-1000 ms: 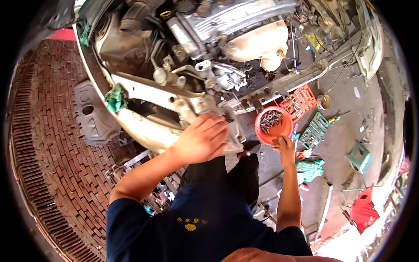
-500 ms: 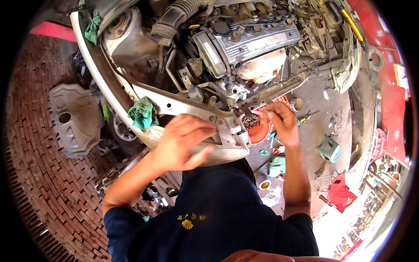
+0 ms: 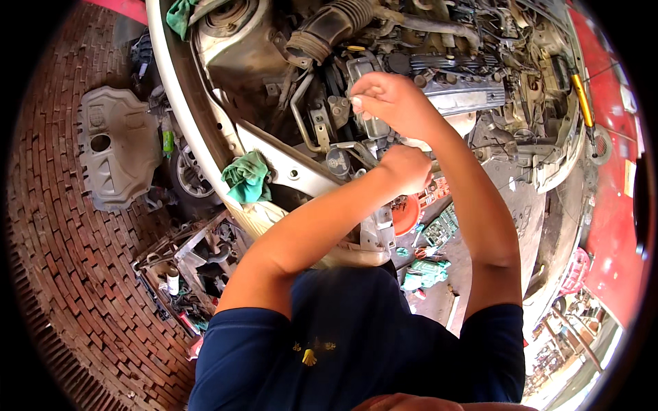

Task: The person works on a car engine, using a socket wrench to loosen or tighten bolts on the engine block, sorting through a red bowl of various nuts and bolts, and wiping down a section of the car frame with a green cloth.

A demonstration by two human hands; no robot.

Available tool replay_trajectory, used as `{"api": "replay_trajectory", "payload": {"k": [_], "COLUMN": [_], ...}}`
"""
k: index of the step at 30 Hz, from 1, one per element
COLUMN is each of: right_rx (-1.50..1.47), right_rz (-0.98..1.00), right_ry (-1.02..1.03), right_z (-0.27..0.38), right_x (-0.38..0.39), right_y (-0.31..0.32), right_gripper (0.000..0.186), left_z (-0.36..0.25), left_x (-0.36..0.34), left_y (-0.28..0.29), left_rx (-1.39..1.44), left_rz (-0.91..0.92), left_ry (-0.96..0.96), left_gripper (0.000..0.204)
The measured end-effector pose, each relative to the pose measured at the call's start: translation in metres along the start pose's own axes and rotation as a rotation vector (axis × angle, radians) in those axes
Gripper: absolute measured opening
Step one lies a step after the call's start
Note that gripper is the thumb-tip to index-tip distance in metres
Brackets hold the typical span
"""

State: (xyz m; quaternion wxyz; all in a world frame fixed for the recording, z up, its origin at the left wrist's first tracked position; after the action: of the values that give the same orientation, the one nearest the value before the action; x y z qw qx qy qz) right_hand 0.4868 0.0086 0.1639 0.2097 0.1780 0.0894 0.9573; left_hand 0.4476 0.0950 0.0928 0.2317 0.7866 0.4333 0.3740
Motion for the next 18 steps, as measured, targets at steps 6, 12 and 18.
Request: {"api": "replay_trajectory", "payload": {"k": [6,12,18], "right_rx": [0.275,0.600,0.811], "right_rz": [0.131,0.179,0.264], "right_ry": [-0.041,0.132,0.068], "right_z": [-0.013,-0.041,-0.058], "right_x": [-0.045,-0.069,-0.085], "right_y": [-0.034,-0.062,-0.078], "right_gripper": [0.022,0.022,0.018], "left_z": [0.009,0.012,0.018], "left_x": [-0.011,-0.008,-0.036], "left_y": [-0.016,-0.019,-0.028], "left_rx": [0.139,0.303,0.384], "left_rz": [0.017,0.071,0.049], "left_ry": [0.054,0.050,-0.293], "left_gripper": [0.039,0.040,0.044]}}
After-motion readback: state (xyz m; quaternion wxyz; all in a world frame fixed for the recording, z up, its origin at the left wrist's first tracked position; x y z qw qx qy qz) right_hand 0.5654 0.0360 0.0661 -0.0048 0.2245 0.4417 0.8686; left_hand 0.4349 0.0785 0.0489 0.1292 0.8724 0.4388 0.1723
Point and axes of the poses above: each hand's wrist, its own x-axis away from the middle knuckle, its own y-axis out of the back of the hand, z = x × y, the point moved 3 cm from there along -x, towards the middle knuckle, and after that the axes turned 1 degree about x, right-handed, at the moved point
